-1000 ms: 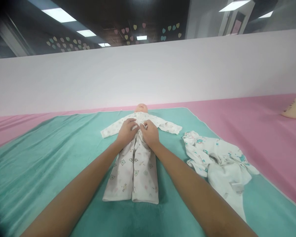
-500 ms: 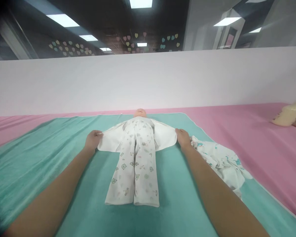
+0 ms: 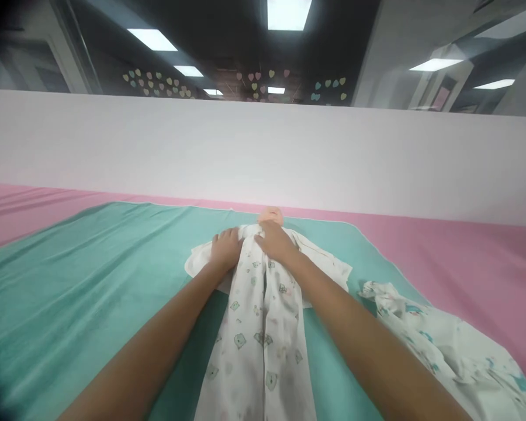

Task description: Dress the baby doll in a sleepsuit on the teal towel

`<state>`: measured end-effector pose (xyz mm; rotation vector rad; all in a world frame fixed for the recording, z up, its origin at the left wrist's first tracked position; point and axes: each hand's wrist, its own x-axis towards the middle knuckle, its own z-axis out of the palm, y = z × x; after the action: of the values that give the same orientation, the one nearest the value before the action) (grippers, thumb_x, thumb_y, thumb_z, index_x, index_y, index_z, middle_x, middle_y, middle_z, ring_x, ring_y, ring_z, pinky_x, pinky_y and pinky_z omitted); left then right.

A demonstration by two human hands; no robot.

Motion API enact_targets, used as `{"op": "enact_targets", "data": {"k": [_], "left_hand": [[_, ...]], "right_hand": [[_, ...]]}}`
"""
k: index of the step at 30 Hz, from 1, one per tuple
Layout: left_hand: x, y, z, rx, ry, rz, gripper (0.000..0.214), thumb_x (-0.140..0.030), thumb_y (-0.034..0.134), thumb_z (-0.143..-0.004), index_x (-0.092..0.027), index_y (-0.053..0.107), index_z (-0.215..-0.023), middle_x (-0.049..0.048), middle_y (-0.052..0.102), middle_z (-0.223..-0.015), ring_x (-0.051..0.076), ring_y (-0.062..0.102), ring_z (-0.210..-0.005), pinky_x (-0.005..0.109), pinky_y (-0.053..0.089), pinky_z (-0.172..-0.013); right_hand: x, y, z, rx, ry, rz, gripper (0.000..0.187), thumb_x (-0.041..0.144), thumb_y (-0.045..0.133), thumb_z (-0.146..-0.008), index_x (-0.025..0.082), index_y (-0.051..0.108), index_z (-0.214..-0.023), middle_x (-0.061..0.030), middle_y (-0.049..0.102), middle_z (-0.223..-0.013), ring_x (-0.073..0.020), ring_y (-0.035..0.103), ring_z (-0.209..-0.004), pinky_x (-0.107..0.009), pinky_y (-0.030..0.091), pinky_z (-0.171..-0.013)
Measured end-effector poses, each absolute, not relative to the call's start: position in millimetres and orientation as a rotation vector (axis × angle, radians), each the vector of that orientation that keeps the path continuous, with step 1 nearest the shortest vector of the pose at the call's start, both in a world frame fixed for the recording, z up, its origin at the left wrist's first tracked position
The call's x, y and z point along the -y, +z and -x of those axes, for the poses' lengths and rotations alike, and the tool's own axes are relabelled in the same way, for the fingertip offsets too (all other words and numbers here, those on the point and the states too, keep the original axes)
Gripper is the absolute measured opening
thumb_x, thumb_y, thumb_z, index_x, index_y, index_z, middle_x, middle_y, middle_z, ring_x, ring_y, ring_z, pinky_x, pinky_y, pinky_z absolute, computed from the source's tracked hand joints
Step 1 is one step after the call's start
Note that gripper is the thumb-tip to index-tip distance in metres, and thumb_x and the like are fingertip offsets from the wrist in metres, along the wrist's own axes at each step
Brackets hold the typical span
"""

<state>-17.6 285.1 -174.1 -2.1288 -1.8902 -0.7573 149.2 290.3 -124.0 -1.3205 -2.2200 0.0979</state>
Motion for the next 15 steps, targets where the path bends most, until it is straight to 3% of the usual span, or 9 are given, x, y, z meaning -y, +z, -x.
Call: {"op": "enact_targets", "data": {"k": [5, 10, 15], "left_hand": [[-313.5, -184.2, 33.2, 2.071, -0.687, 2.090, 0.027, -0.021, 0.028, -0.090, -0.017, 0.049, -0.106, 0.0114, 0.062, -0.094, 0.026, 0.057, -0.091, 0.039, 0.037, -0.080], [-319.3, -183.0, 45.5, 2.158, -0.688, 2.047, 0.026, -0.022, 0.028, -0.088, -0.018, 0.050, -0.102, 0.0096, 0.064, -0.090, 0.026, 0.060, -0.083, 0.036, 0.038, -0.071], [-311.3, -183.6, 48.1, 2.161, -0.751, 2.019, 0.024, -0.023, 0.030, -0.088, -0.019, 0.051, -0.098, 0.0085, 0.065, -0.090, 0.026, 0.060, -0.085, 0.036, 0.038, -0.069]], "right_hand": [[-354.3, -116.1, -104.4, 2.640, 0.230, 1.363, 0.027, 0.033, 0.061, -0.067, 0.025, 0.067, -0.091, -0.0062, 0.066, -0.098, -0.0242, 0.059, -0.088, -0.034, 0.043, -0.075], [-371.9, -114.8, -83.3, 2.710, 0.539, 1.380, 0.044, 0.030, 0.074, -0.048, 0.033, 0.069, -0.091, 0.0011, 0.069, -0.078, -0.0194, 0.062, -0.068, -0.030, 0.043, -0.064], [-369.1, -111.8, -80.5, 2.806, 0.488, 1.317, 0.043, 0.025, 0.073, -0.054, 0.036, 0.067, -0.095, 0.0023, 0.069, -0.085, -0.0184, 0.062, -0.072, -0.031, 0.043, -0.067]]}}
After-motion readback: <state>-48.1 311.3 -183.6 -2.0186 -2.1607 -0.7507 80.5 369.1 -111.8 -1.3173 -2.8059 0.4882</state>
